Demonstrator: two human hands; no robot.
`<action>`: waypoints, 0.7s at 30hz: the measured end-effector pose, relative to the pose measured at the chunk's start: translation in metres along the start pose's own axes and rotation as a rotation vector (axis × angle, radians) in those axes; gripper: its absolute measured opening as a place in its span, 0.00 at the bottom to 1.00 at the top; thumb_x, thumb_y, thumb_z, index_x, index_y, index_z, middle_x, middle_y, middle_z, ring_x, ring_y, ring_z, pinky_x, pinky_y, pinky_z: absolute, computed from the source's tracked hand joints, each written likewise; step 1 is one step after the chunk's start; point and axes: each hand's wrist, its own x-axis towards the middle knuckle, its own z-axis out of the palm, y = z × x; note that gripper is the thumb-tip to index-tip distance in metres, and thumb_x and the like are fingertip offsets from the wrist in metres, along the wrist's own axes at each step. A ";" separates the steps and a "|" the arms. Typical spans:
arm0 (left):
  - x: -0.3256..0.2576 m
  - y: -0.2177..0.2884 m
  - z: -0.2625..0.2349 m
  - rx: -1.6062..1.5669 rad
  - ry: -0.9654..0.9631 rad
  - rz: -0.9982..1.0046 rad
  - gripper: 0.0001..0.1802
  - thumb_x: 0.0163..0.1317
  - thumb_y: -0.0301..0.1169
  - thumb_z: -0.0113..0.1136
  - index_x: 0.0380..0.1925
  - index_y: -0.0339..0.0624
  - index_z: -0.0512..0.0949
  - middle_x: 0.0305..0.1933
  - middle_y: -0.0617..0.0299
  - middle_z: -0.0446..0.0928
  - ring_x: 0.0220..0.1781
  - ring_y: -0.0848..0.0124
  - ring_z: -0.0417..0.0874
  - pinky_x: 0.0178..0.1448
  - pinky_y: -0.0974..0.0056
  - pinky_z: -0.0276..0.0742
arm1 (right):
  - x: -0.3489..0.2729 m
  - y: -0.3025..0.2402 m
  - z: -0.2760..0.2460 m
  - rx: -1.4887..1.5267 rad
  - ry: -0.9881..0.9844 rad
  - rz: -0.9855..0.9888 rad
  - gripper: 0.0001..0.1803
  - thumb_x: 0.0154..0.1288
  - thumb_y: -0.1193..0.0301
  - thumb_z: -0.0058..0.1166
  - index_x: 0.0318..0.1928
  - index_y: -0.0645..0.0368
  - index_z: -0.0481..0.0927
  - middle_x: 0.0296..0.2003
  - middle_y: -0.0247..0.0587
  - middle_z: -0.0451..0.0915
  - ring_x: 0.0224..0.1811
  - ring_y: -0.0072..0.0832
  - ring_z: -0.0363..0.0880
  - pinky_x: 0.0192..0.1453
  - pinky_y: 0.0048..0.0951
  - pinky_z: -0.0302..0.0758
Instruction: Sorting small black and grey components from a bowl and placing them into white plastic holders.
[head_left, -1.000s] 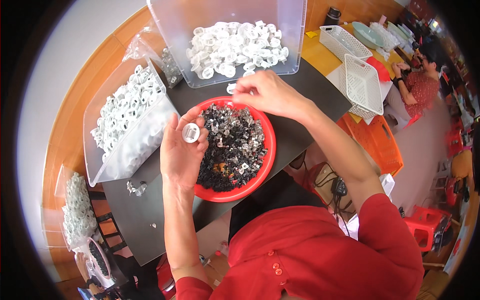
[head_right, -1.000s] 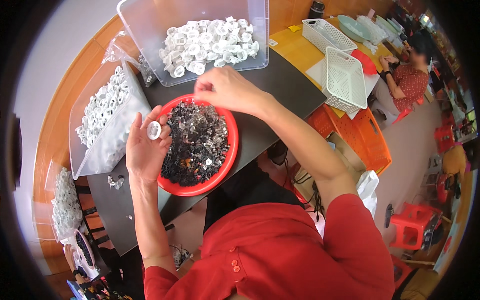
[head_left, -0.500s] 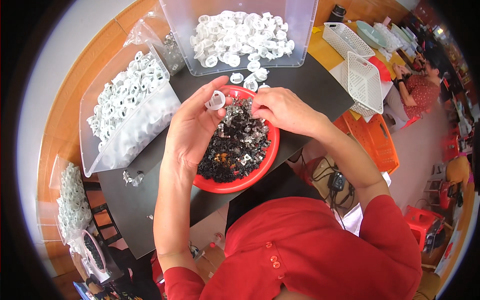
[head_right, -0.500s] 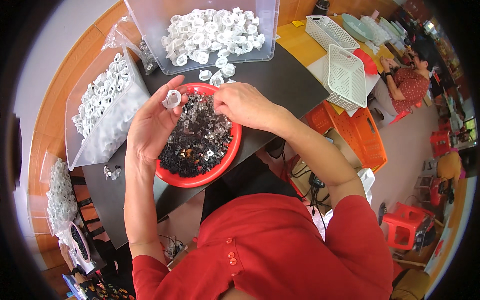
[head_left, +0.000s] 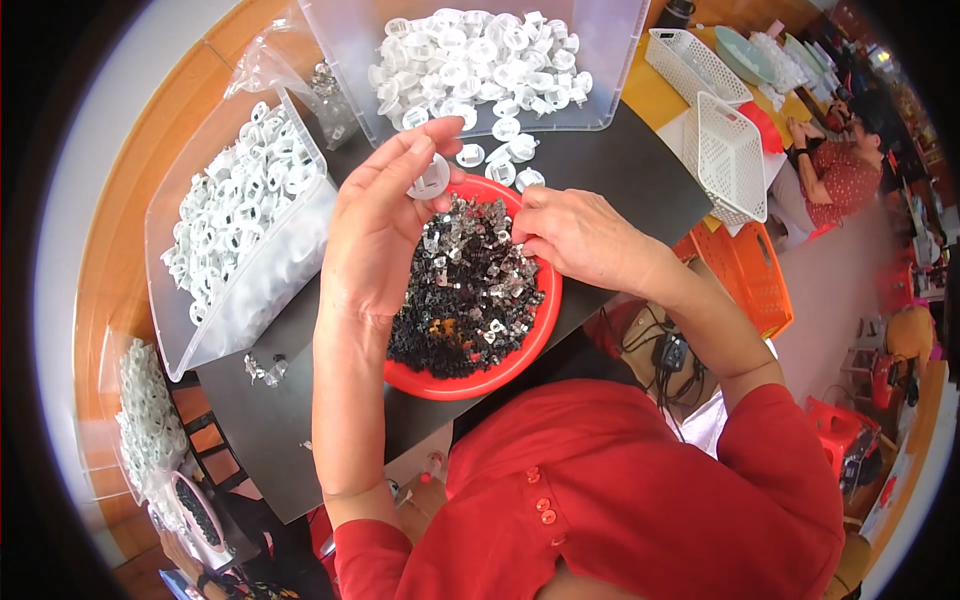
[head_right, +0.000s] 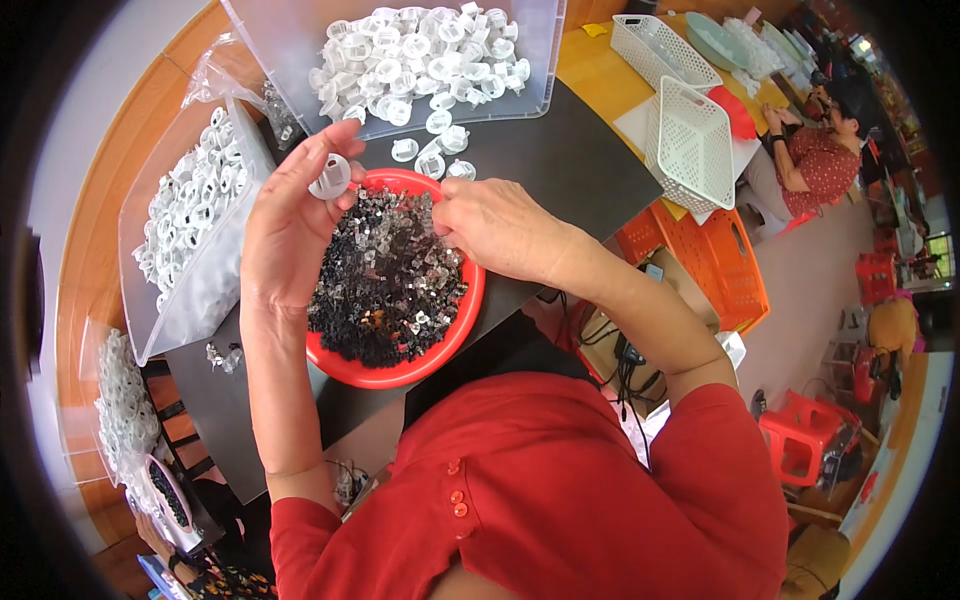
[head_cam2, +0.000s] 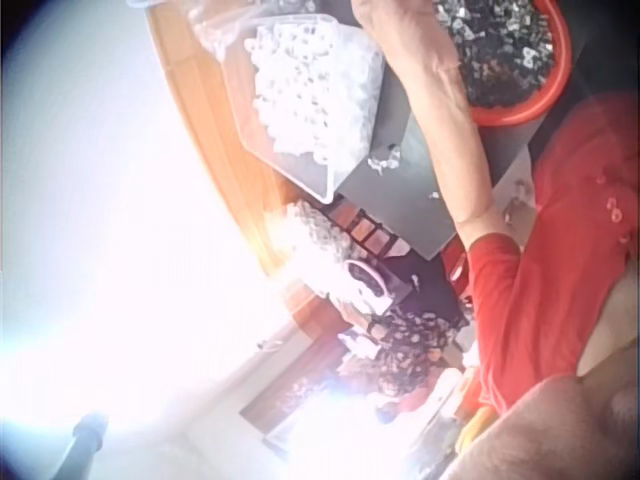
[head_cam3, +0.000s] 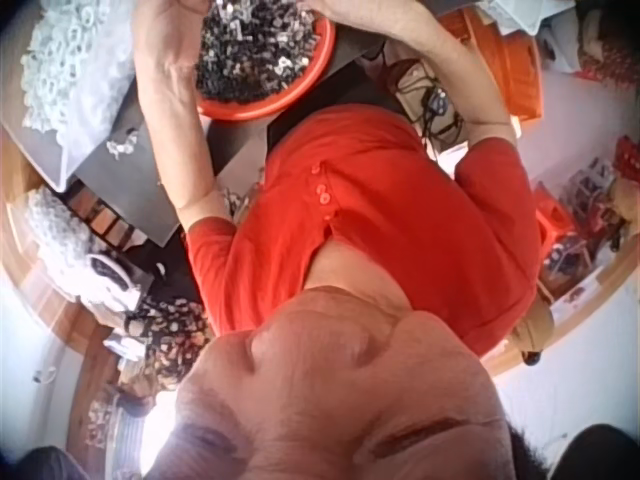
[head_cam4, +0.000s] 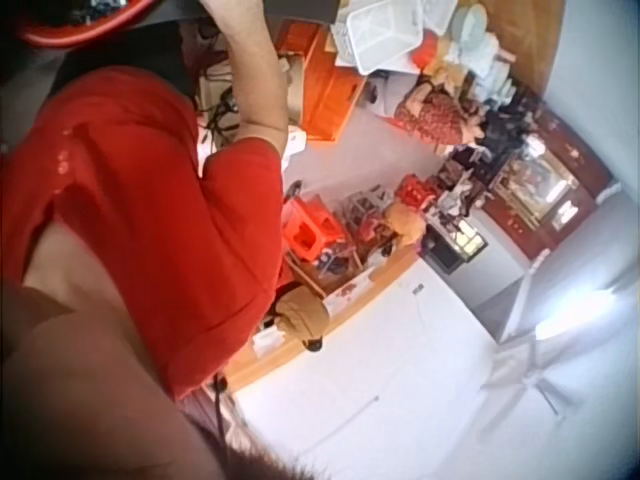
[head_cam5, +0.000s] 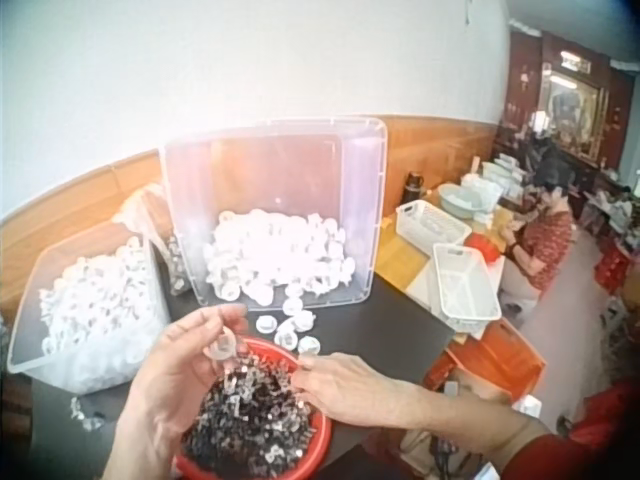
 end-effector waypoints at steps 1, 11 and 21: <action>0.001 0.000 0.000 0.043 0.033 0.028 0.21 0.68 0.36 0.53 0.54 0.29 0.74 0.45 0.57 0.77 0.42 0.76 0.78 0.44 0.73 0.73 | 0.001 0.002 0.002 0.005 -0.005 0.003 0.05 0.57 0.74 0.57 0.34 0.61 0.79 0.35 0.43 0.75 0.38 0.42 0.77 0.42 0.41 0.73; -0.006 0.016 -0.014 0.080 0.138 0.099 0.18 0.67 0.35 0.55 0.49 0.32 0.78 0.42 0.59 0.78 0.37 0.78 0.75 0.40 0.74 0.68 | 0.016 -0.017 0.007 0.262 0.115 -0.051 0.05 0.59 0.73 0.56 0.34 0.60 0.76 0.33 0.42 0.76 0.37 0.43 0.78 0.40 0.40 0.74; -0.013 0.023 -0.016 0.105 0.105 0.097 0.19 0.69 0.35 0.51 0.53 0.31 0.74 0.46 0.58 0.77 0.41 0.75 0.75 0.43 0.74 0.71 | 0.040 -0.036 0.048 0.045 0.037 -0.192 0.03 0.60 0.72 0.57 0.33 0.56 0.79 0.35 0.38 0.73 0.38 0.36 0.74 0.45 0.38 0.67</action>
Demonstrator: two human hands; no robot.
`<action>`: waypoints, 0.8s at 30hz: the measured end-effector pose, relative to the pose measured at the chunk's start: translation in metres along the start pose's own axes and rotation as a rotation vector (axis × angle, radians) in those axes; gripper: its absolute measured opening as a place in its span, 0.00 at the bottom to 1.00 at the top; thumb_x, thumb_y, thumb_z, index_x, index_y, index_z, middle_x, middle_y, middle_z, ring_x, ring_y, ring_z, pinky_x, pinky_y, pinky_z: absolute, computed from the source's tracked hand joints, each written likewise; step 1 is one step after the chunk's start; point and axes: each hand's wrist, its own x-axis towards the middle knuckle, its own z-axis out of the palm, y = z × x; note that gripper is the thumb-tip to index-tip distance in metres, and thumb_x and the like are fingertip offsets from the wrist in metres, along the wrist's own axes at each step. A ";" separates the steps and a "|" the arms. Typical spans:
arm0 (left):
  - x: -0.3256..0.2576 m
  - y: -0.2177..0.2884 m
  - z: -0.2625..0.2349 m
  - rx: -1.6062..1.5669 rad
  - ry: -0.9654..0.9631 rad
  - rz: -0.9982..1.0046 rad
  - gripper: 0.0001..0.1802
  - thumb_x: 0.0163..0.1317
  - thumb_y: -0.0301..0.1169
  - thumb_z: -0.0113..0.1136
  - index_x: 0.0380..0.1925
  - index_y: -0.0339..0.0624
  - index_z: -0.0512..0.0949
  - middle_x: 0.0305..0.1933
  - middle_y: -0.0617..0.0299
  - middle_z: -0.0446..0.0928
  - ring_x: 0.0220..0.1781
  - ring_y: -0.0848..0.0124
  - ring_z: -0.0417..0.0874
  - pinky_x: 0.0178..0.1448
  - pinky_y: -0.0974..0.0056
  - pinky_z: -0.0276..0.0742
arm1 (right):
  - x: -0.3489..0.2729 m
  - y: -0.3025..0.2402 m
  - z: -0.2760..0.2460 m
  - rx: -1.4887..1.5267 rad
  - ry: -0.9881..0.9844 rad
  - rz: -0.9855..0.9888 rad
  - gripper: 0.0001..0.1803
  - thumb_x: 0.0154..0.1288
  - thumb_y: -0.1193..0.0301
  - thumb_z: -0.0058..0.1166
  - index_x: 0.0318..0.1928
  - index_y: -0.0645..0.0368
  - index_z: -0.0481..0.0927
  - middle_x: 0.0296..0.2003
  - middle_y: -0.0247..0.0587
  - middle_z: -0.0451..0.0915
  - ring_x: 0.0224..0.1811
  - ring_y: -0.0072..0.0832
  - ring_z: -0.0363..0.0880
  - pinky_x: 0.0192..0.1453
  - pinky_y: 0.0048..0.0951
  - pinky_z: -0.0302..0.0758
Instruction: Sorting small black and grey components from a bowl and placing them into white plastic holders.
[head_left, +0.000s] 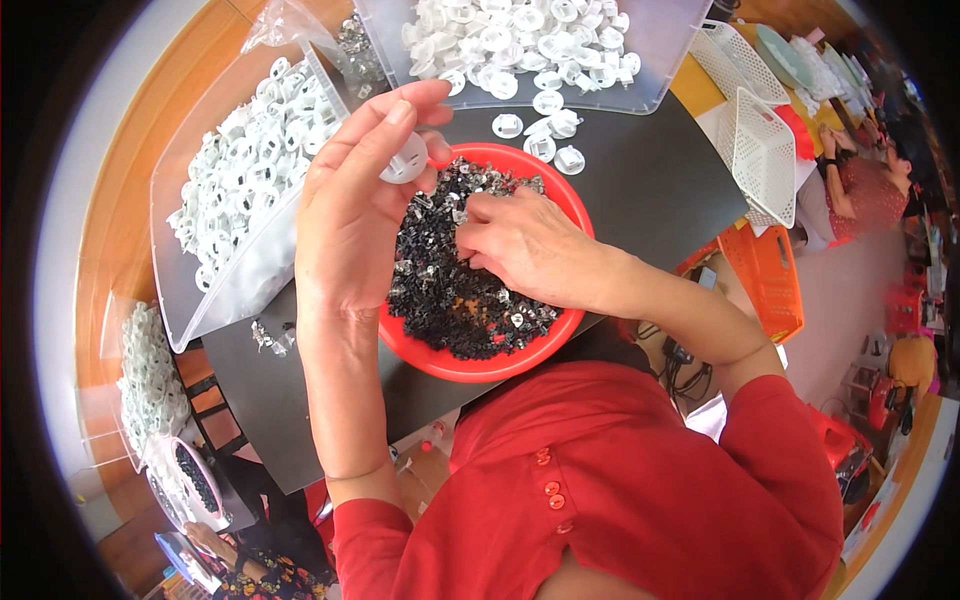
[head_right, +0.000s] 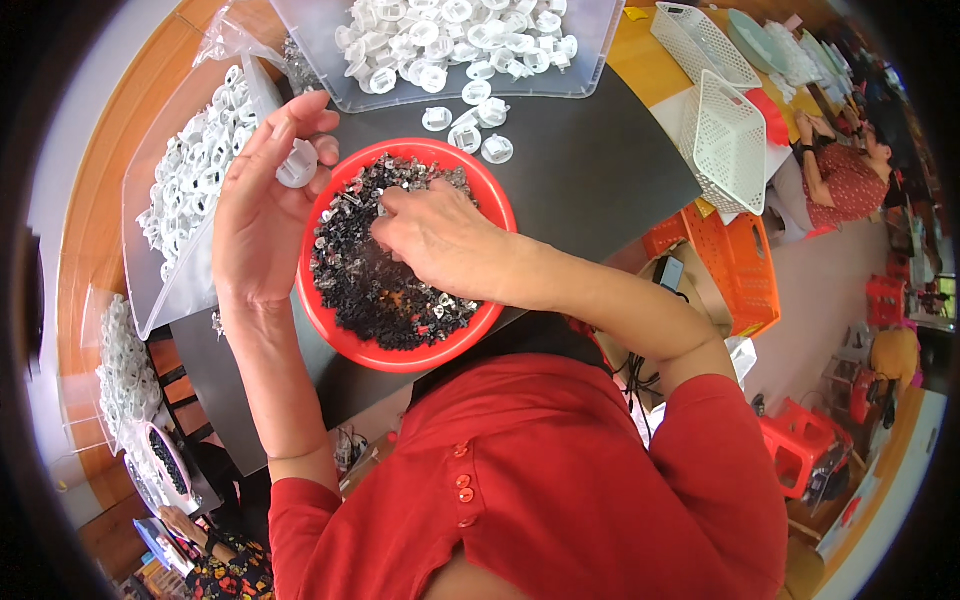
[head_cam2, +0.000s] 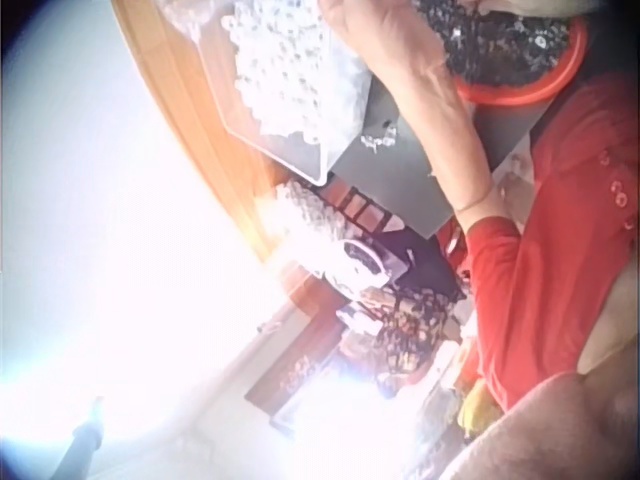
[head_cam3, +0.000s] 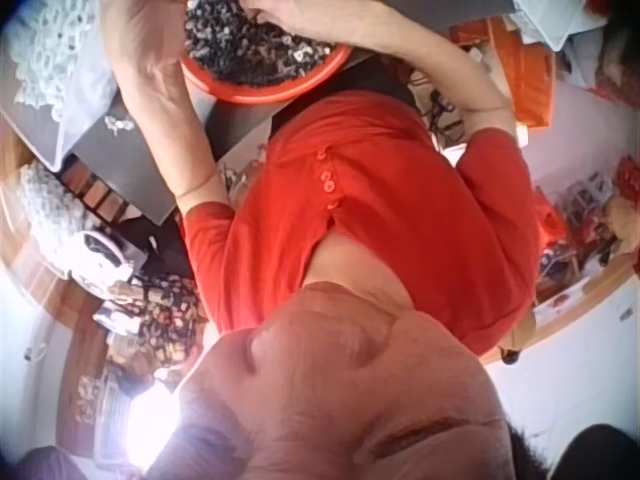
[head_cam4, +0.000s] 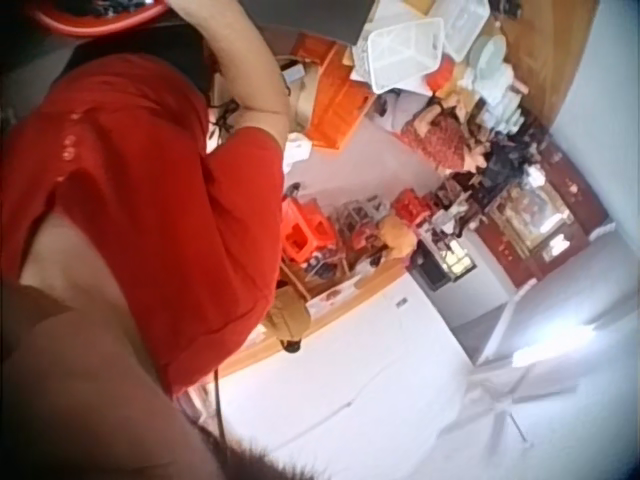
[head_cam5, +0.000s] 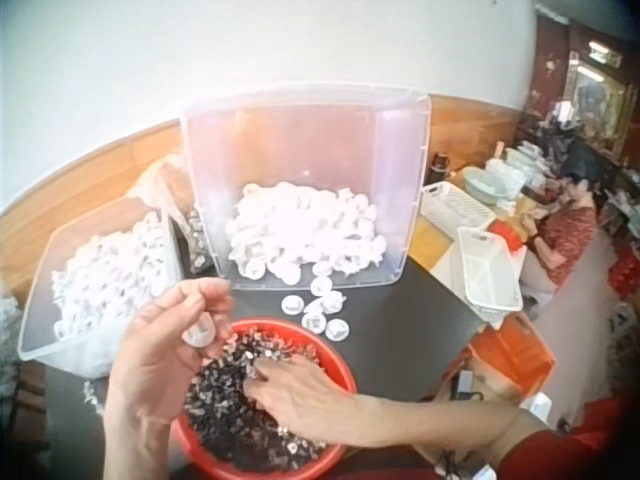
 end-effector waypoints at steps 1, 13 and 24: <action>0.000 0.000 0.000 -0.010 0.001 0.000 0.19 0.69 0.34 0.51 0.53 0.31 0.74 0.46 0.58 0.76 0.41 0.75 0.75 0.42 0.74 0.71 | -0.001 0.000 -0.002 0.003 -0.001 -0.003 0.03 0.60 0.72 0.57 0.33 0.56 0.79 0.35 0.38 0.73 0.38 0.36 0.74 0.45 0.38 0.67; 0.000 -0.001 0.000 0.119 0.079 0.023 0.17 0.66 0.38 0.56 0.46 0.36 0.80 0.39 0.62 0.79 0.34 0.81 0.71 0.39 0.74 0.65 | 0.008 0.001 -0.038 0.578 0.065 0.294 0.05 0.61 0.74 0.58 0.35 0.63 0.80 0.28 0.35 0.82 0.26 0.18 0.77 0.32 0.26 0.73; -0.001 0.005 -0.003 0.179 0.045 0.064 0.19 0.69 0.34 0.52 0.52 0.32 0.76 0.42 0.62 0.78 0.36 0.80 0.71 0.39 0.75 0.66 | 0.018 -0.036 0.014 0.217 -0.036 -0.030 0.04 0.57 0.71 0.57 0.31 0.58 0.79 0.33 0.42 0.77 0.36 0.41 0.78 0.41 0.41 0.73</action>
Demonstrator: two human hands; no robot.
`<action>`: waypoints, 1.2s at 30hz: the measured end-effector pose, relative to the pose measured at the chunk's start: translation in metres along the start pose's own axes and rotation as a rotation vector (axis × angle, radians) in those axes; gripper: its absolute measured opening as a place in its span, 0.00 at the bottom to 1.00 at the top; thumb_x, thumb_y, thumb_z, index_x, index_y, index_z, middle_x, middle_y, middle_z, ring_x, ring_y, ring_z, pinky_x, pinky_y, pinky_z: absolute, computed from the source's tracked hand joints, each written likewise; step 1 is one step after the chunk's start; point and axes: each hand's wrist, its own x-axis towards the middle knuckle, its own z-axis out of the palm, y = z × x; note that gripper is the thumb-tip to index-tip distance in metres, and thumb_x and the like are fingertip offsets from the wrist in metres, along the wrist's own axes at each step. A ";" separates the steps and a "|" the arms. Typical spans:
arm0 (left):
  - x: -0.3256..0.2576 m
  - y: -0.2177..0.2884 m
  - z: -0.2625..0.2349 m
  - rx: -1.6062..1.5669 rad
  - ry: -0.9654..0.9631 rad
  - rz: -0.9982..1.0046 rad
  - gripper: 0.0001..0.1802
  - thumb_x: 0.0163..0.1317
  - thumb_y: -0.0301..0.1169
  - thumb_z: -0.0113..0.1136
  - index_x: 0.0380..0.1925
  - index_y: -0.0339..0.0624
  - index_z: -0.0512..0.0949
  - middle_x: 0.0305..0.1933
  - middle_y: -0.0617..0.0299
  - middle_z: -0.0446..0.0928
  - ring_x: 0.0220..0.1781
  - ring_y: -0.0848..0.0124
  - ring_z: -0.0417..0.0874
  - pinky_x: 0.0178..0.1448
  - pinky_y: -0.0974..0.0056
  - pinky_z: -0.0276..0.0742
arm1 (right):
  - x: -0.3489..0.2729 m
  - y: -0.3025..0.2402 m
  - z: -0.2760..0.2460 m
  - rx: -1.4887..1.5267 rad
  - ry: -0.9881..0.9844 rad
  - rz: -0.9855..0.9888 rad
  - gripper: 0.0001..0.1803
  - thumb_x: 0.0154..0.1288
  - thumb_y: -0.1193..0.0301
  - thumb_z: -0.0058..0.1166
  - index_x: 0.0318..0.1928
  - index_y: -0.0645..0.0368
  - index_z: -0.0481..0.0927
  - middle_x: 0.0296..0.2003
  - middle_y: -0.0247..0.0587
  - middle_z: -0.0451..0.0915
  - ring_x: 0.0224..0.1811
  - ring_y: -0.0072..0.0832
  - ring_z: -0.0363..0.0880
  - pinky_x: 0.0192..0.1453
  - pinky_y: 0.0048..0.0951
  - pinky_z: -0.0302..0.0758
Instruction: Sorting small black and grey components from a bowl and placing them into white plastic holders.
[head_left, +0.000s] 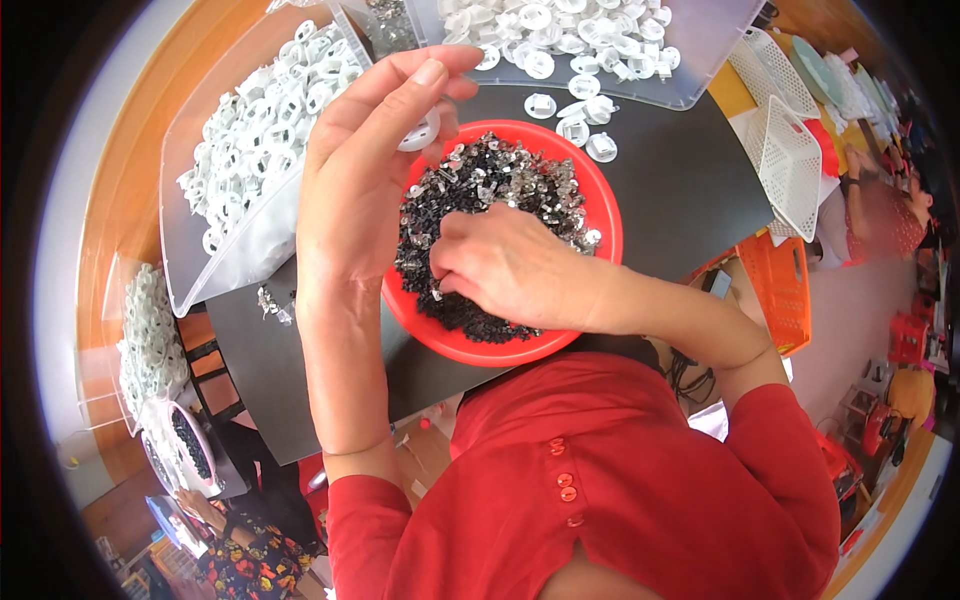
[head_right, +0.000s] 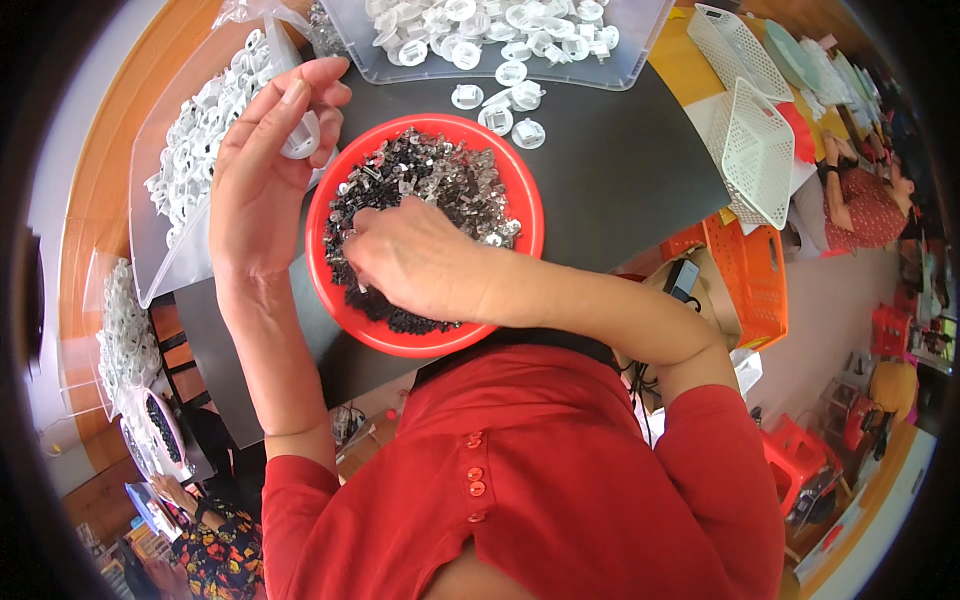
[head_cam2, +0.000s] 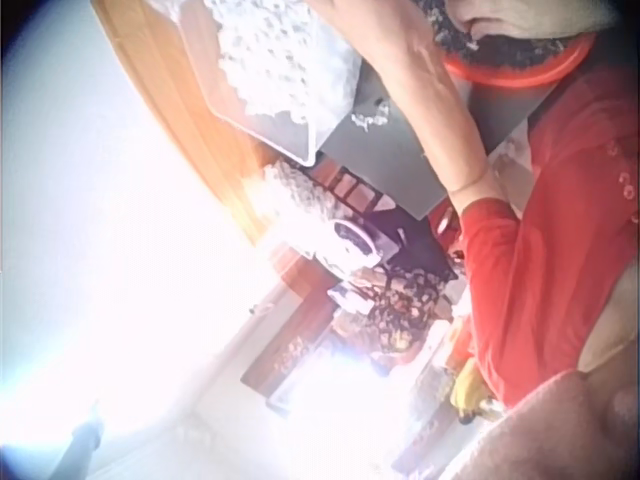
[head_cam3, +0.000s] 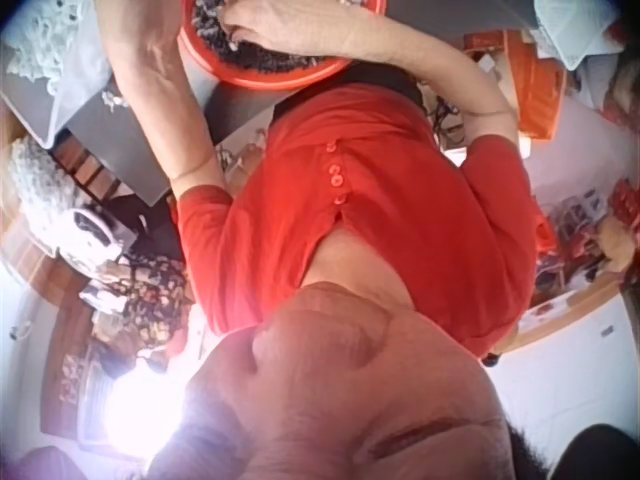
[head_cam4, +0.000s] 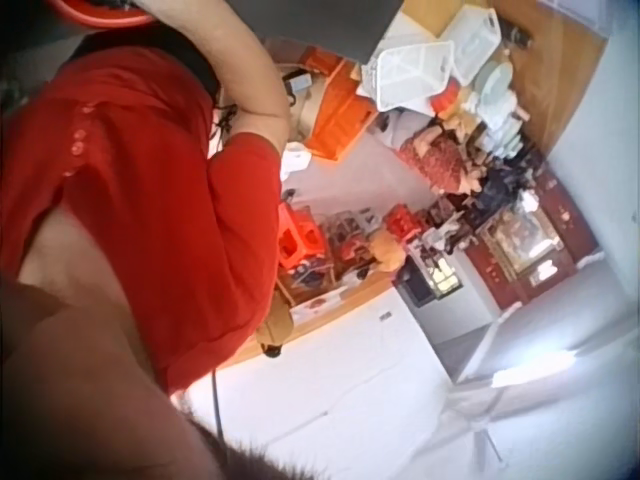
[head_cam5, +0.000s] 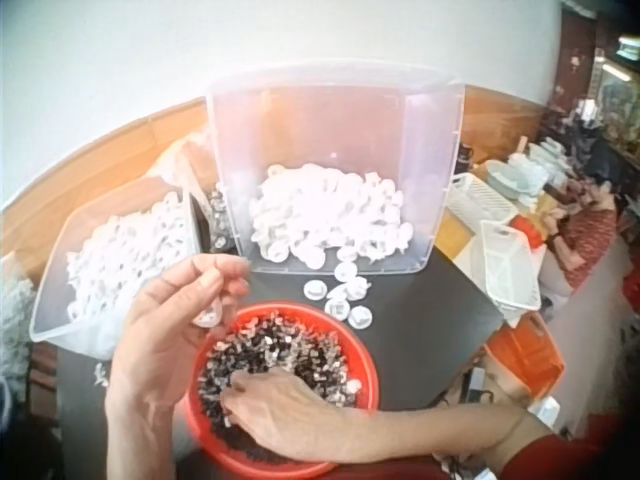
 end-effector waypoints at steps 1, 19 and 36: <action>-0.001 0.001 -0.001 0.004 -0.013 0.006 0.19 0.69 0.35 0.52 0.52 0.31 0.76 0.42 0.62 0.78 0.36 0.80 0.71 0.39 0.75 0.65 | 0.001 -0.003 0.006 -0.078 -0.004 -0.044 0.04 0.57 0.70 0.59 0.32 0.56 0.79 0.32 0.39 0.75 0.35 0.38 0.77 0.40 0.39 0.72; 0.001 0.004 -0.006 -0.046 -0.033 0.020 0.16 0.67 0.35 0.54 0.48 0.35 0.79 0.37 0.65 0.77 0.36 0.81 0.71 0.39 0.77 0.65 | 0.010 0.011 -0.007 0.371 0.078 -0.002 0.04 0.57 0.74 0.57 0.33 0.60 0.79 0.32 0.44 0.79 0.35 0.43 0.79 0.40 0.40 0.74; -0.004 -0.007 0.015 0.187 -0.053 -0.112 0.09 0.63 0.30 0.60 0.39 0.35 0.79 0.32 0.70 0.78 0.31 0.86 0.71 0.37 0.77 0.67 | 0.006 0.043 -0.072 0.885 0.529 -0.029 0.03 0.64 0.79 0.57 0.38 0.63 0.80 0.39 0.31 0.75 0.37 0.15 0.75 0.41 0.18 0.73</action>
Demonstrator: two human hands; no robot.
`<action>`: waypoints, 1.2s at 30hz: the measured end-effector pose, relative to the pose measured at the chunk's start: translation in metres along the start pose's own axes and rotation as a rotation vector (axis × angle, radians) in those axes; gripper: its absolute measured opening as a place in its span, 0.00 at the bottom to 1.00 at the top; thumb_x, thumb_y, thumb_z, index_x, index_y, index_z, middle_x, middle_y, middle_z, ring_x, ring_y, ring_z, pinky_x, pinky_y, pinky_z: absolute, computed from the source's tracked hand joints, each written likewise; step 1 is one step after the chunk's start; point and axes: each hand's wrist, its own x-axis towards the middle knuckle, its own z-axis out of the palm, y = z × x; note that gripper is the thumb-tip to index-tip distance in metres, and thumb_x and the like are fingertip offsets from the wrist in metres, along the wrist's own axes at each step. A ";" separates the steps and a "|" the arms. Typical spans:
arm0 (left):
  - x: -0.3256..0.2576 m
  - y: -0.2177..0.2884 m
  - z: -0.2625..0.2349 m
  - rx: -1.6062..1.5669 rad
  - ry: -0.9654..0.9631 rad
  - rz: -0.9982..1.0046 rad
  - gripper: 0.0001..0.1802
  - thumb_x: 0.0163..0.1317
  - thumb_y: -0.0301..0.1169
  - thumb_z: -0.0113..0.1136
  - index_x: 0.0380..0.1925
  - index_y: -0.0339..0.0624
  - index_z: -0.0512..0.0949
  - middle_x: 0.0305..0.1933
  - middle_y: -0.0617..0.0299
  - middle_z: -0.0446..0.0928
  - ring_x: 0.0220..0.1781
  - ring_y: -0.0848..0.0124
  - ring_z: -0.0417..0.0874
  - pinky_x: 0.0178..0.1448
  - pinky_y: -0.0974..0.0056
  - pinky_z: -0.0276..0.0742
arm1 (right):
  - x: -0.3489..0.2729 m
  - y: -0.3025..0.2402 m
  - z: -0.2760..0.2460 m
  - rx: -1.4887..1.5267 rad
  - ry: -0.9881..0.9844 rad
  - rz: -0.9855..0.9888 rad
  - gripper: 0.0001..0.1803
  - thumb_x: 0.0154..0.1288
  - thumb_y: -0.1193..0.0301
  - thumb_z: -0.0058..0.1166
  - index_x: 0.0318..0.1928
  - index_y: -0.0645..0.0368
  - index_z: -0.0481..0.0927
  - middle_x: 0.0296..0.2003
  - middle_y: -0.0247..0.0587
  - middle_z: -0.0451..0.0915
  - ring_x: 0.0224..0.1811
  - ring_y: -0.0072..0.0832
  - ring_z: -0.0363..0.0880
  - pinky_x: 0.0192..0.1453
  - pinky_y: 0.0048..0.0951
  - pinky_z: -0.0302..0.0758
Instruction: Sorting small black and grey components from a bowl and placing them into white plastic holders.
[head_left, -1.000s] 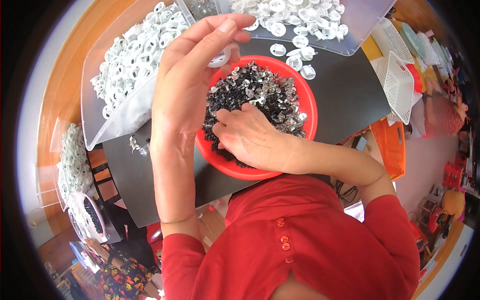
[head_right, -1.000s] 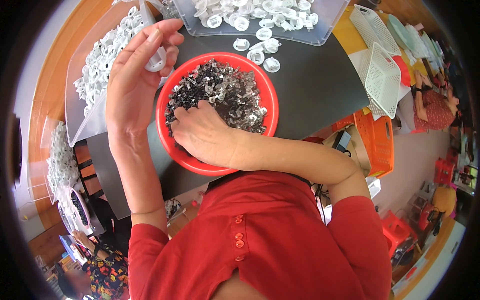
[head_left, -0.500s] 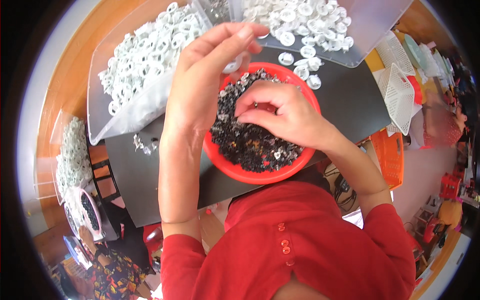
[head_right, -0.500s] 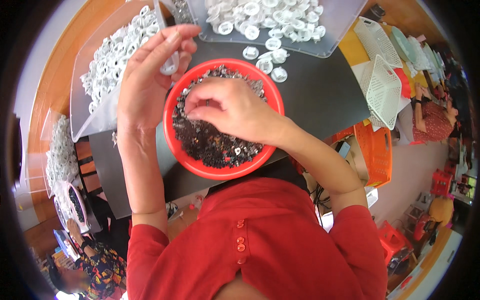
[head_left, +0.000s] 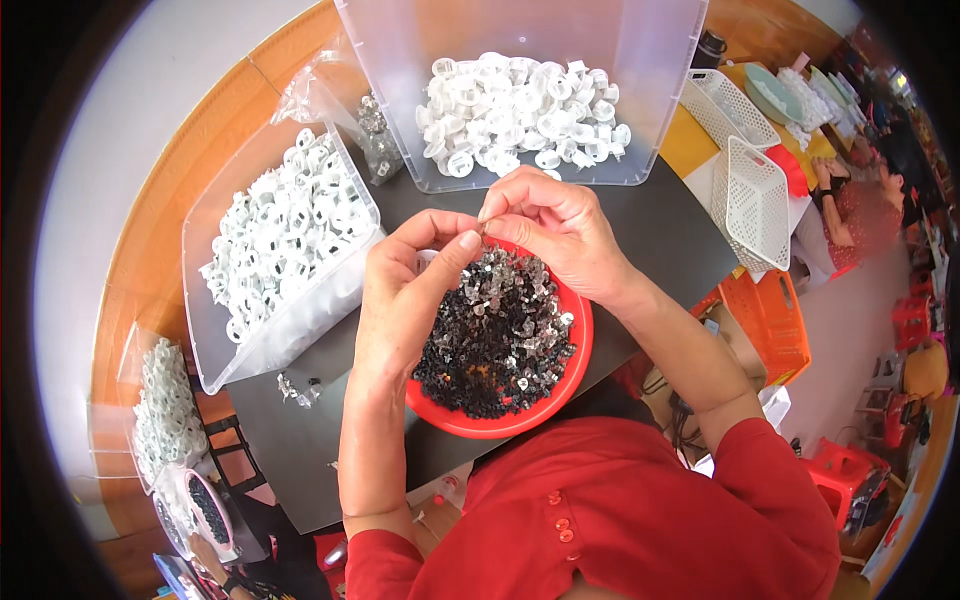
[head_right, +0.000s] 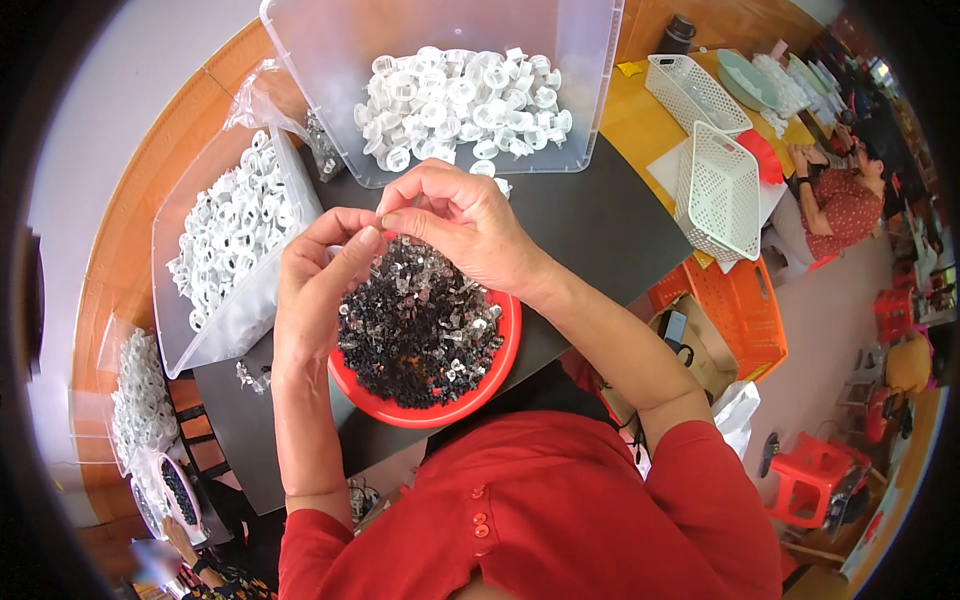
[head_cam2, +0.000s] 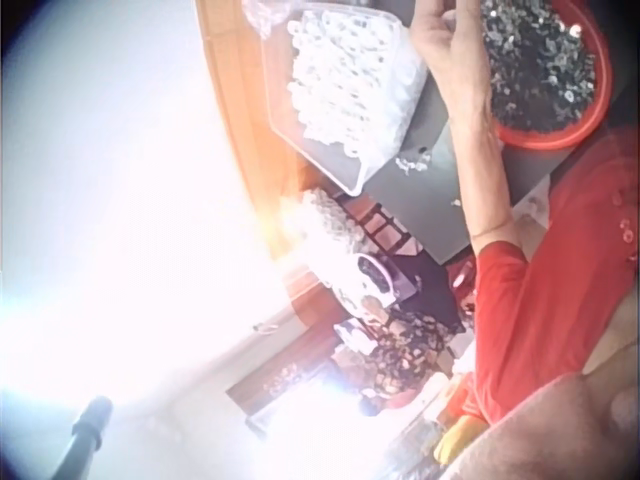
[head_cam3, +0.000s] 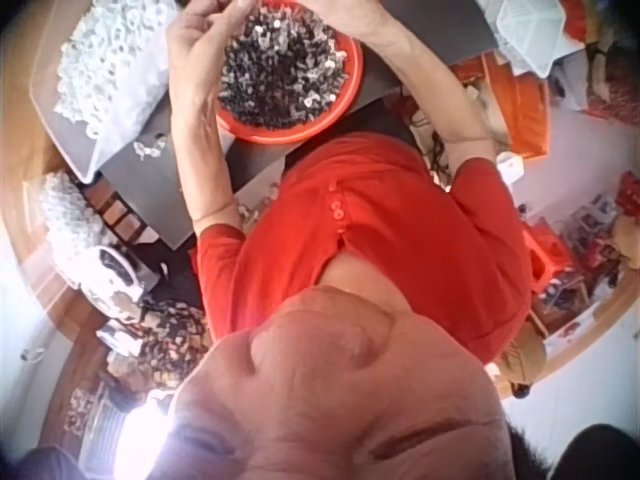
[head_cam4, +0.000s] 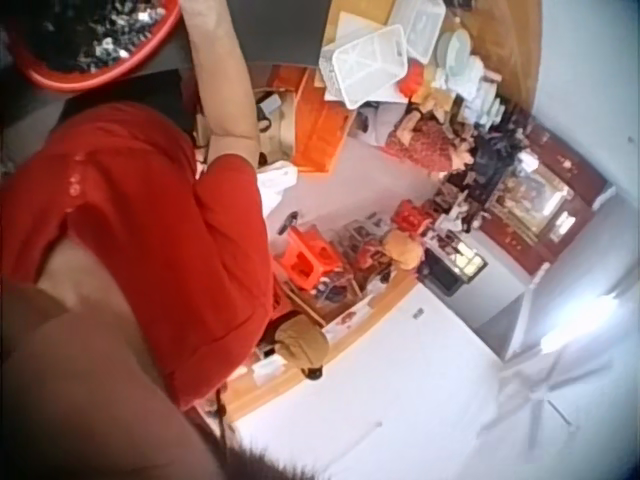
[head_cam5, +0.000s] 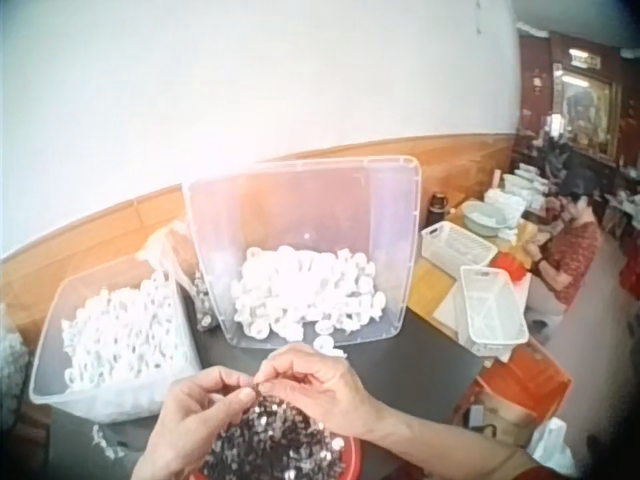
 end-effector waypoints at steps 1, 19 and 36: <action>0.001 -0.002 0.000 -0.013 -0.013 0.008 0.09 0.63 0.30 0.60 0.39 0.35 0.79 0.32 0.70 0.78 0.30 0.85 0.71 0.36 0.77 0.67 | 0.001 0.000 0.000 -0.001 0.003 -0.005 0.03 0.64 0.79 0.57 0.38 0.63 0.80 0.39 0.31 0.75 0.37 0.15 0.75 0.41 0.18 0.73; 0.002 -0.016 0.009 0.131 0.201 0.249 0.07 0.65 0.28 0.58 0.37 0.35 0.78 0.33 0.65 0.78 0.34 0.83 0.74 0.39 0.74 0.70 | -0.002 -0.019 0.017 -0.563 0.053 -0.095 0.06 0.63 0.75 0.56 0.37 0.64 0.74 0.31 0.42 0.75 0.29 0.31 0.76 0.33 0.29 0.73; 0.009 -0.028 0.014 -0.505 -0.079 -0.039 0.17 0.65 0.25 0.54 0.53 0.36 0.66 0.50 0.56 0.76 0.57 0.69 0.75 0.63 0.62 0.69 | -0.011 -0.002 0.008 -0.740 0.088 -0.178 0.08 0.64 0.76 0.52 0.40 0.62 0.67 0.35 0.50 0.71 0.33 0.47 0.76 0.33 0.42 0.72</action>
